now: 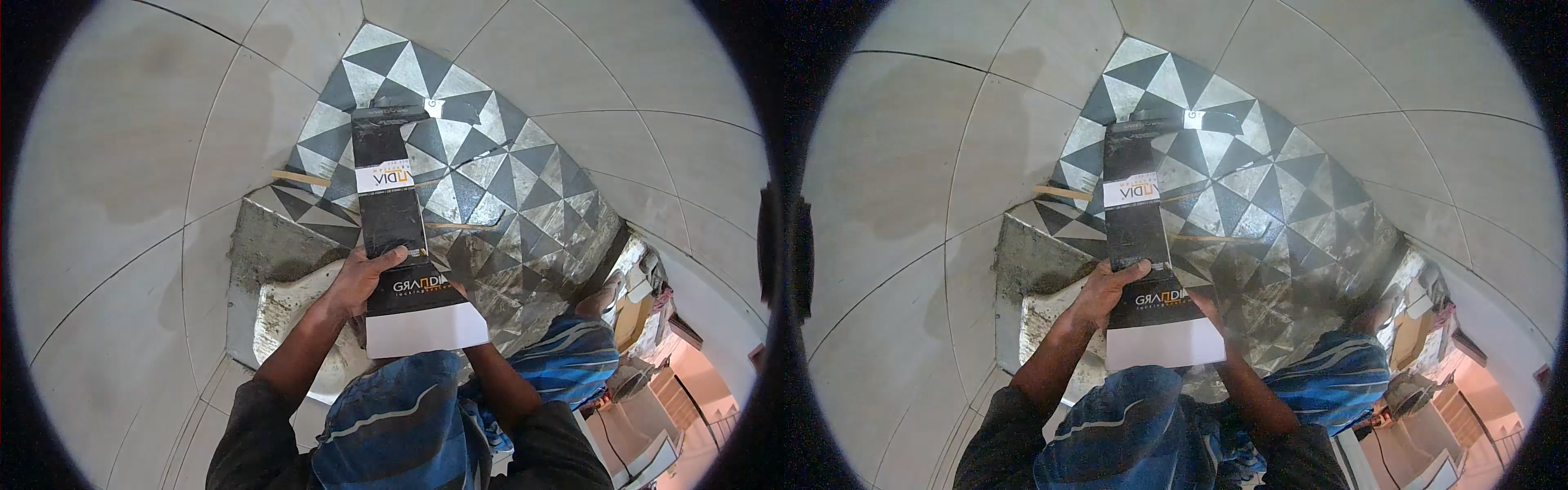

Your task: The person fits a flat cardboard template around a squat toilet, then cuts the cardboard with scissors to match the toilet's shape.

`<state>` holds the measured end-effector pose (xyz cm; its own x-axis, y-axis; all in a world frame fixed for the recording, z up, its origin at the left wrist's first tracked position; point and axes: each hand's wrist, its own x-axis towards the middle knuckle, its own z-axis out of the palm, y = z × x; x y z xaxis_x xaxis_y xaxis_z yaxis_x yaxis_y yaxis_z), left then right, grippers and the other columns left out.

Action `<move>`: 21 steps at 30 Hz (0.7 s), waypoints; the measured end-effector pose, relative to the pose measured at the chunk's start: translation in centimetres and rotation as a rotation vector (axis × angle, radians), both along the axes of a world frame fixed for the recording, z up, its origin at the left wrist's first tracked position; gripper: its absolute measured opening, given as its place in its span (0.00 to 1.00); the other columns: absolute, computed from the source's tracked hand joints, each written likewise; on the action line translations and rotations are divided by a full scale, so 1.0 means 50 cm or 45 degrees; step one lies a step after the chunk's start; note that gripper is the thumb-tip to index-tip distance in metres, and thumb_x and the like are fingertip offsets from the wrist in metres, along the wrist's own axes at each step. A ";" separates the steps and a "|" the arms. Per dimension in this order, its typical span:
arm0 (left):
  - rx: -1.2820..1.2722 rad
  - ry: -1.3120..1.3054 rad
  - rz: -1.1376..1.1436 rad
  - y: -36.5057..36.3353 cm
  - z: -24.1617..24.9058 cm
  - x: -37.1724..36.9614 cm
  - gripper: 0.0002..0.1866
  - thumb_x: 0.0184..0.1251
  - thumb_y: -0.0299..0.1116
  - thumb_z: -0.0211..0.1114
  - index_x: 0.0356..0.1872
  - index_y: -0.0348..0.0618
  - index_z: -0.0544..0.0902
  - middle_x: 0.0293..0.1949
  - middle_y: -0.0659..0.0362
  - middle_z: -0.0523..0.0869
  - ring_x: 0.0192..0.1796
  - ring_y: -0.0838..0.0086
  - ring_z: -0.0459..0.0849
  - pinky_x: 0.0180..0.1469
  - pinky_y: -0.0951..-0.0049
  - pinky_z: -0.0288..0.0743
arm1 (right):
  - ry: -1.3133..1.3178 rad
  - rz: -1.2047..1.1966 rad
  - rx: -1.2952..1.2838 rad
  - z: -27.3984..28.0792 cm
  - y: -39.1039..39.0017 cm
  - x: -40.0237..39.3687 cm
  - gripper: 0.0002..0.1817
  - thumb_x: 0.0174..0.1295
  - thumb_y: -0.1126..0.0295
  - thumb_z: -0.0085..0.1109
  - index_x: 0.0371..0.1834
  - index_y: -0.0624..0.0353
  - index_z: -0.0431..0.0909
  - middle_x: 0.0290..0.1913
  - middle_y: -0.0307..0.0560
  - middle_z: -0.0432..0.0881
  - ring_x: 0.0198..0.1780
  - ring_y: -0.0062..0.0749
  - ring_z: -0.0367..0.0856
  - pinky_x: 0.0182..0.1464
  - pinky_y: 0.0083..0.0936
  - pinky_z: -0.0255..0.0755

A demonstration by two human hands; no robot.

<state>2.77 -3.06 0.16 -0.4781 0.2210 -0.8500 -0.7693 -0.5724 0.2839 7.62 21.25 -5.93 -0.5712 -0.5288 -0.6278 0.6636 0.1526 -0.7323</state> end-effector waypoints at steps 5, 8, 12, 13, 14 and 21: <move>0.029 0.002 0.004 -0.004 0.004 -0.002 0.18 0.65 0.37 0.72 0.53 0.42 0.81 0.41 0.57 0.87 0.38 0.73 0.88 0.40 0.69 0.86 | -0.029 -0.154 -0.033 0.020 -0.008 0.000 0.20 0.71 0.67 0.55 0.65 0.59 0.76 0.47 0.42 0.86 0.45 0.24 0.84 0.48 0.24 0.79; 0.019 0.029 0.026 0.003 0.005 -0.001 0.16 0.70 0.37 0.69 0.50 0.37 0.81 0.40 0.56 0.87 0.37 0.75 0.88 0.37 0.71 0.87 | -0.052 -0.317 0.105 0.080 -0.049 -0.017 0.12 0.72 0.67 0.54 0.51 0.60 0.81 0.39 0.38 0.85 0.40 0.23 0.82 0.43 0.23 0.76; -0.016 0.036 0.064 0.017 0.012 -0.002 0.16 0.69 0.37 0.69 0.50 0.36 0.82 0.40 0.56 0.87 0.37 0.75 0.88 0.38 0.71 0.87 | 0.055 -0.275 0.105 0.028 -0.021 0.023 0.09 0.72 0.67 0.55 0.46 0.60 0.80 0.37 0.36 0.83 0.38 0.22 0.80 0.41 0.23 0.75; 0.016 0.030 0.055 0.017 0.007 0.000 0.16 0.70 0.38 0.69 0.50 0.36 0.82 0.40 0.56 0.87 0.37 0.75 0.88 0.39 0.71 0.87 | 0.092 -0.265 0.107 0.006 -0.033 0.015 0.09 0.71 0.67 0.55 0.44 0.60 0.80 0.37 0.36 0.83 0.38 0.22 0.79 0.41 0.23 0.74; 0.049 0.024 0.047 0.018 0.001 0.001 0.16 0.70 0.38 0.69 0.50 0.37 0.82 0.40 0.57 0.88 0.38 0.75 0.88 0.40 0.70 0.87 | 0.129 -0.254 0.112 -0.009 -0.025 0.015 0.08 0.71 0.67 0.55 0.43 0.60 0.80 0.36 0.36 0.82 0.37 0.21 0.79 0.40 0.23 0.74; 0.074 0.015 0.027 0.003 0.014 -0.006 0.19 0.65 0.36 0.73 0.53 0.42 0.81 0.41 0.59 0.88 0.39 0.74 0.88 0.41 0.71 0.86 | 0.349 -0.170 0.108 -0.082 0.010 0.000 0.10 0.71 0.67 0.56 0.33 0.59 0.79 0.32 0.33 0.80 0.34 0.19 0.75 0.37 0.22 0.71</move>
<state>2.45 -2.89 0.84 -0.4930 0.2597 -0.8304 -0.7538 -0.6041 0.2586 7.61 21.74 -10.01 -0.7858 -0.3905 -0.4795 0.4617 0.1456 -0.8750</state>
